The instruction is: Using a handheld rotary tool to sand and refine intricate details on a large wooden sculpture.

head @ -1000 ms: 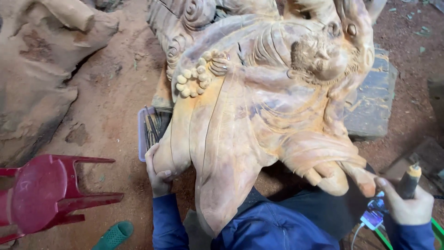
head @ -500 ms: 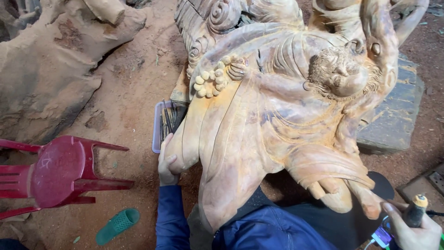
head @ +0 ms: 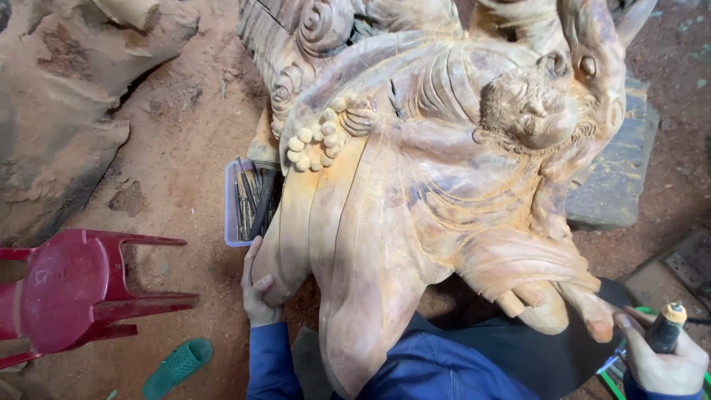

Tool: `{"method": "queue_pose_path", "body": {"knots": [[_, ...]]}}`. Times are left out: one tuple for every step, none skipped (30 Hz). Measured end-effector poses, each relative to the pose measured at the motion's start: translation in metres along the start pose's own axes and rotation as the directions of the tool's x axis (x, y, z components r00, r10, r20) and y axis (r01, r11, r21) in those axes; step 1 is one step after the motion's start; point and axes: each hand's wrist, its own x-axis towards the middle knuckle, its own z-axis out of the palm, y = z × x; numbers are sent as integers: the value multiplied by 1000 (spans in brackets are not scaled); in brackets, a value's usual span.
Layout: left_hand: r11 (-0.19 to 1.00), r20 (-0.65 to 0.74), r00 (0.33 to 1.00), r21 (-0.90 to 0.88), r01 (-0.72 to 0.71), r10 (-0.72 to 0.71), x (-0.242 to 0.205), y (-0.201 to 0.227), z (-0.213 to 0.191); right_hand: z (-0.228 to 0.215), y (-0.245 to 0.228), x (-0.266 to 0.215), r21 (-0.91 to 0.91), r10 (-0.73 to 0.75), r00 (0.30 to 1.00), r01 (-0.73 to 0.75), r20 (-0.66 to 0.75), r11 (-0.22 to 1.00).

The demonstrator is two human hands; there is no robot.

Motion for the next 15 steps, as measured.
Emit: {"method": "queue_pose_path", "body": {"knots": [[1000,-1,1000,12,9,-9,-2,-2,-6,1,-6,-5,-3,14,1000,-14,4,1000],[1000,1,1000,-15,18,-18,1,-4,-8,2,-13,-5,-43,31,999,-32,-16,999],[999,2,1000,-41,26,-26,2,-6,-10,3,-21,-5,-83,48,998,-51,-36,995],[999,15,999,-38,34,-33,1,-6,-11,1,-12,-5,-85,57,997,-61,-47,995],[999,16,999,-37,35,-34,-1,-5,-12,-1,-4,-4,-61,49,999,-51,-22,997],[999,17,1000,-41,27,-26,0,-4,-9,-1,4,2,-33,32,999,-32,2,999],[999,28,999,-42,26,-25,4,-3,-3,-3,-1,2,-30,33,999,-33,-9,999],[999,20,999,-36,35,-35,1,-2,0,-6,-4,4,-72,75,997,-74,11,995],[999,13,999,-30,45,-45,-2,-1,1,-7,-7,5,-114,116,993,-113,28,987],[999,-1,999,-33,35,-35,-4,-3,4,-10,-18,8,-111,105,994,-100,41,989],[998,6,999,-52,38,-38,-4,-3,4,-11,-30,8,-42,148,988,-146,51,988],[997,11,999,-70,38,-38,-3,-2,0,-10,-44,5,29,188,980,-191,67,981],[997,-5,1000,-74,24,-25,2,-2,-2,-11,-43,11,33,175,981,-178,82,983],[999,31,999,-25,37,-36,4,-2,-5,-14,-41,17,19,221,964,-226,150,974],[999,66,997,24,49,-50,6,-2,-8,-17,-39,24,1,266,940,-272,216,962]]}}
